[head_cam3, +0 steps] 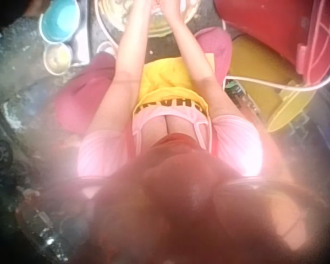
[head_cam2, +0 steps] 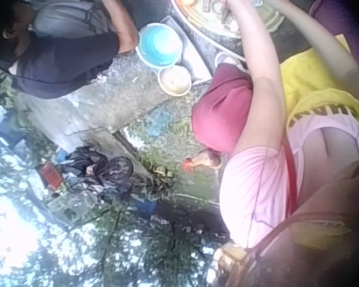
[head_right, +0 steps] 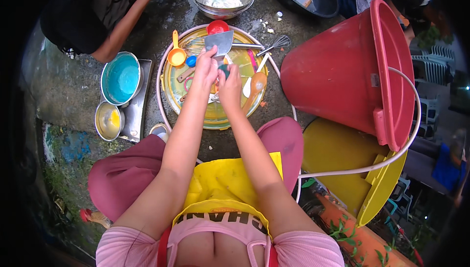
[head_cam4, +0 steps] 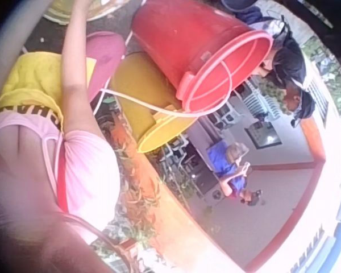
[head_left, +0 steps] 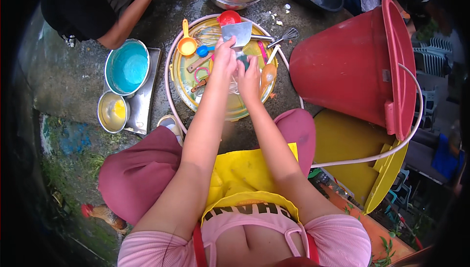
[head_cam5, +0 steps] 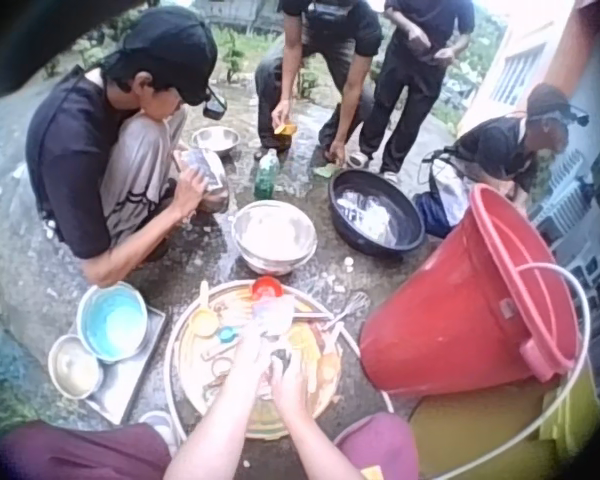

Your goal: The person washes kitchen utensils including measuring spoons, a whisk, and a metal scraper using a sponge and water in a tray.

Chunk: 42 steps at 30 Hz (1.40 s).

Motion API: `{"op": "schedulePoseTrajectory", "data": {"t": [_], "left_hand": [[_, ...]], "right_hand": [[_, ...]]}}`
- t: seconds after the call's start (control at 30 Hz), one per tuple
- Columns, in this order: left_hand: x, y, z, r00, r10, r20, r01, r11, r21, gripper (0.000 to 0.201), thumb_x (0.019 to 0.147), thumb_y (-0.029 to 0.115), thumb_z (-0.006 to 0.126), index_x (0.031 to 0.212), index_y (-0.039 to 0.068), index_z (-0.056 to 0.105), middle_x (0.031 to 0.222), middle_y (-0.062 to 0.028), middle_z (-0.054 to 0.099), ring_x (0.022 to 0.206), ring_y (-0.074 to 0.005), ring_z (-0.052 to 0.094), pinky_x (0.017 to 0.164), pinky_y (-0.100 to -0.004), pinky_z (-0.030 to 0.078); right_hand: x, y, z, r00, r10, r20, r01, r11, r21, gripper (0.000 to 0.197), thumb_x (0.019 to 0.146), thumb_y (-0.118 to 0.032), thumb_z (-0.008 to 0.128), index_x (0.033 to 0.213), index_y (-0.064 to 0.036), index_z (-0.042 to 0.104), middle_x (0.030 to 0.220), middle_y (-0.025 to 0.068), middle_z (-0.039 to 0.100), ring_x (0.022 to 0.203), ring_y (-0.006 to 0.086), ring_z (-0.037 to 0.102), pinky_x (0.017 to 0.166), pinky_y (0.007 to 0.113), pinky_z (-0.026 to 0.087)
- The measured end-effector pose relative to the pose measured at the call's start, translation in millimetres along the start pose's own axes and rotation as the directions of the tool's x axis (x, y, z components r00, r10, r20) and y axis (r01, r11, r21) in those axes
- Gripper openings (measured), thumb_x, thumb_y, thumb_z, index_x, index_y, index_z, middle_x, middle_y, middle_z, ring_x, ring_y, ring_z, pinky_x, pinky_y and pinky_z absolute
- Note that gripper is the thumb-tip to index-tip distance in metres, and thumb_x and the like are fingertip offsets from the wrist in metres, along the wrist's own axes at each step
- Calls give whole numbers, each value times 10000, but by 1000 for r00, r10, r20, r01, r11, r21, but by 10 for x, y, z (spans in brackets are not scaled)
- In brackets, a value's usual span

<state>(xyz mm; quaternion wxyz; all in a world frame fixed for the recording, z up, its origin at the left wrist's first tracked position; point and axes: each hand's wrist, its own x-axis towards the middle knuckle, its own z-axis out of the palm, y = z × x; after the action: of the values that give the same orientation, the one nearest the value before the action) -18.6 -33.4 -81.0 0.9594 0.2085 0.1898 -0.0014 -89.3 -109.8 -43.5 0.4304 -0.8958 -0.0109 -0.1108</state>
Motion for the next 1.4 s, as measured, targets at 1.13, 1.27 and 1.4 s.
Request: {"op": "schedulePoseTrajectory", "data": {"t": [1.13, 1.27, 1.4], "left_hand": [[254, 2, -368, 956, 68, -287, 79, 878, 472, 248, 893, 311, 541, 904, 64, 555, 758, -28, 584, 629, -102, 551, 541, -259, 464], [360, -10, -206, 919, 69, -388, 126, 882, 455, 302, 922, 378, 455, 865, 96, 546, 633, 2, 537, 495, -90, 487, 456, -231, 407], [634, 185, -648, 984, -173, -35, 177, 953, 246, 342, 948, 385, 368, 860, 95, 527, 635, -4, 529, 487, -99, 470, 418, -251, 380]], "right_hand": [[-252, 224, -132, 816, 246, 523, -335, 939, 80, 378, 923, -378, 421, 1159, -84, 448, 691, 162, 569, 567, 291, 586, 506, 382, 451], [-299, 422, -392, 396, 467, 791, -885, 423, 194, 418, 912, -438, 444, 1111, -72, 475, 671, 38, 486, 441, 105, 477, 413, 239, 408], [-131, 335, -611, 265, 226, 937, -964, 62, 258, 311, 924, -366, 463, 1021, -71, 463, 695, 39, 492, 406, 41, 365, 352, 171, 270]]}}
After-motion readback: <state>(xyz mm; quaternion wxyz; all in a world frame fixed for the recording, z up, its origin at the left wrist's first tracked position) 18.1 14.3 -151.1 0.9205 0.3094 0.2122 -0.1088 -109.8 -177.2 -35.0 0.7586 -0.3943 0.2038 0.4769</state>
